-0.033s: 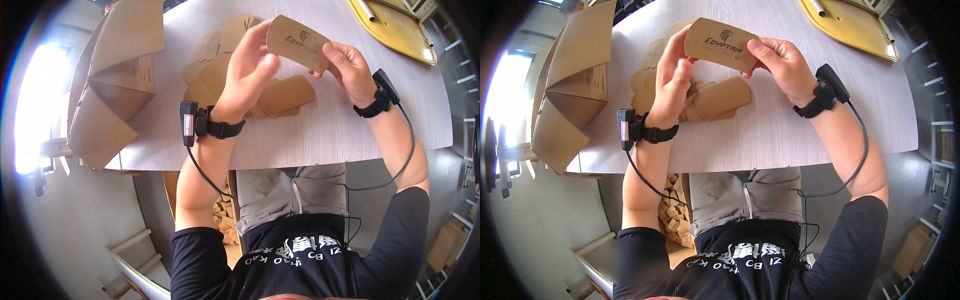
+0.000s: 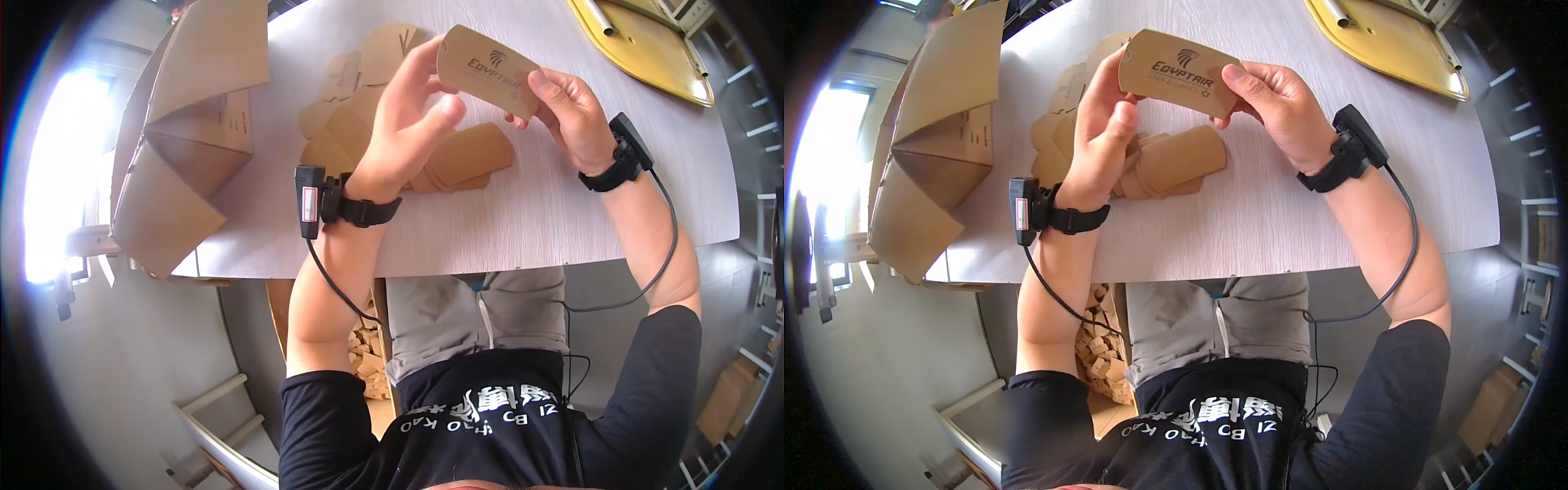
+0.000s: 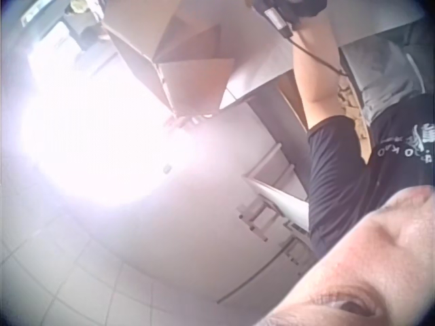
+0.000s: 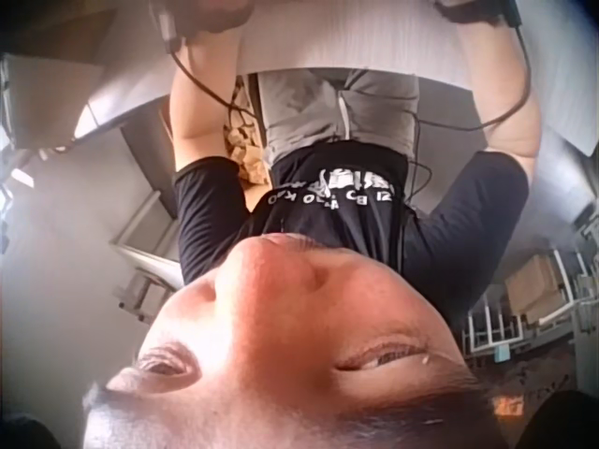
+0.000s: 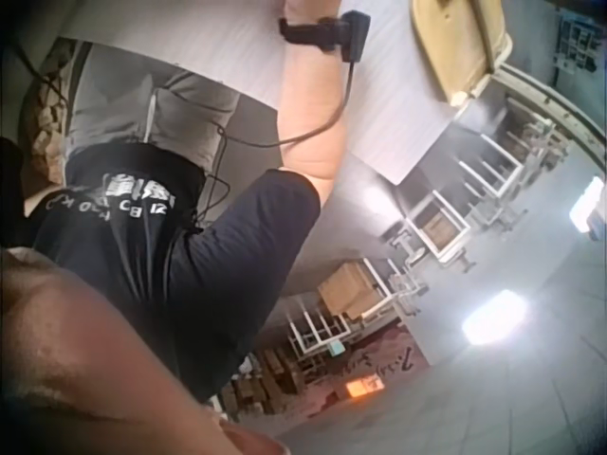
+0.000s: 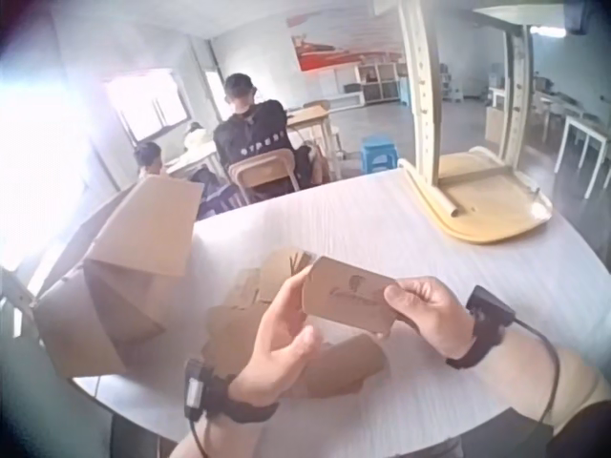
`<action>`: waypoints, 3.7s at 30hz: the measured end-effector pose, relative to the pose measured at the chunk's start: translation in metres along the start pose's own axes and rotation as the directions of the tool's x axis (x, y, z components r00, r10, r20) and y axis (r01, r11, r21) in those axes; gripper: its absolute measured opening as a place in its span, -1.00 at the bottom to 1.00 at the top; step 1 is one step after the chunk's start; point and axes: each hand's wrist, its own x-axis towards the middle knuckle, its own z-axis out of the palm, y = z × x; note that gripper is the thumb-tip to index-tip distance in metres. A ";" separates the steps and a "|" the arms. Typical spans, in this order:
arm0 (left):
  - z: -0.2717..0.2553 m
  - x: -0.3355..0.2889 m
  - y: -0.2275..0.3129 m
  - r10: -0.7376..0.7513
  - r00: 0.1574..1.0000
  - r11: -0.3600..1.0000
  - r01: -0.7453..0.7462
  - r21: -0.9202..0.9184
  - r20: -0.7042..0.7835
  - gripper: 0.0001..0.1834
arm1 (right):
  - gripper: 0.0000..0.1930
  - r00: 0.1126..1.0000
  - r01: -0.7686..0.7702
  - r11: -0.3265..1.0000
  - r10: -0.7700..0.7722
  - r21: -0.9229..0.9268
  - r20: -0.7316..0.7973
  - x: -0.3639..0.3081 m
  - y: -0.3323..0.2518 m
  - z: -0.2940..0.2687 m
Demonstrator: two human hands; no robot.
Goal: Folding and shaping cardboard shoe templates or inserts by hand.
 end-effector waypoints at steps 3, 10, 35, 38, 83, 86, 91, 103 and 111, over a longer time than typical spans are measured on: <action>0.005 -0.001 0.000 -0.071 0.996 0.996 0.075 -0.052 0.061 -0.09 | -0.55 0.995 -0.072 0.997 0.070 0.023 0.075 -0.002 -0.001 0.001; 0.000 -0.003 0.001 -0.003 0.991 0.997 0.014 -0.077 0.137 -0.14 | -0.59 0.990 -0.082 0.988 0.096 -0.131 0.102 -0.003 0.001 0.010; 0.016 0.012 0.026 0.036 0.999 0.815 -0.042 0.578 0.021 -0.64 | -0.65 0.800 0.505 0.297 -0.513 -0.810 0.310 -0.004 -0.035 0.020; 0.020 0.005 0.027 0.050 0.999 0.770 -0.042 0.637 0.005 -0.51 | -0.73 0.818 0.486 0.250 -0.467 -0.837 0.336 -0.007 -0.042 0.028; 0.029 -0.005 -0.009 -0.188 0.875 0.938 0.295 -0.181 0.447 -0.38 | -0.90 0.946 0.310 0.902 -0.263 -0.299 0.189 -0.015 -0.020 0.014; 0.031 -0.009 -0.009 -0.133 0.916 0.911 0.263 -0.317 0.377 -0.41 | -0.83 0.974 0.212 0.954 -0.187 -0.213 0.129 -0.018 -0.012 0.011; 0.036 -0.007 -0.005 -0.108 0.897 0.871 0.293 -0.394 0.428 -0.43 | -0.76 0.930 0.354 0.875 -0.293 -0.330 0.221 -0.018 -0.014 0.014; 0.032 -0.008 0.003 -0.012 0.865 0.925 0.200 -0.324 0.501 -0.41 | -0.82 0.950 0.271 0.935 -0.222 -0.229 0.220 -0.024 -0.021 0.024; 0.032 -0.010 -0.001 -0.124 0.927 0.914 0.246 -0.324 0.355 -0.47 | -0.72 0.948 0.284 0.940 -0.245 -0.191 0.201 -0.021 -0.025 0.025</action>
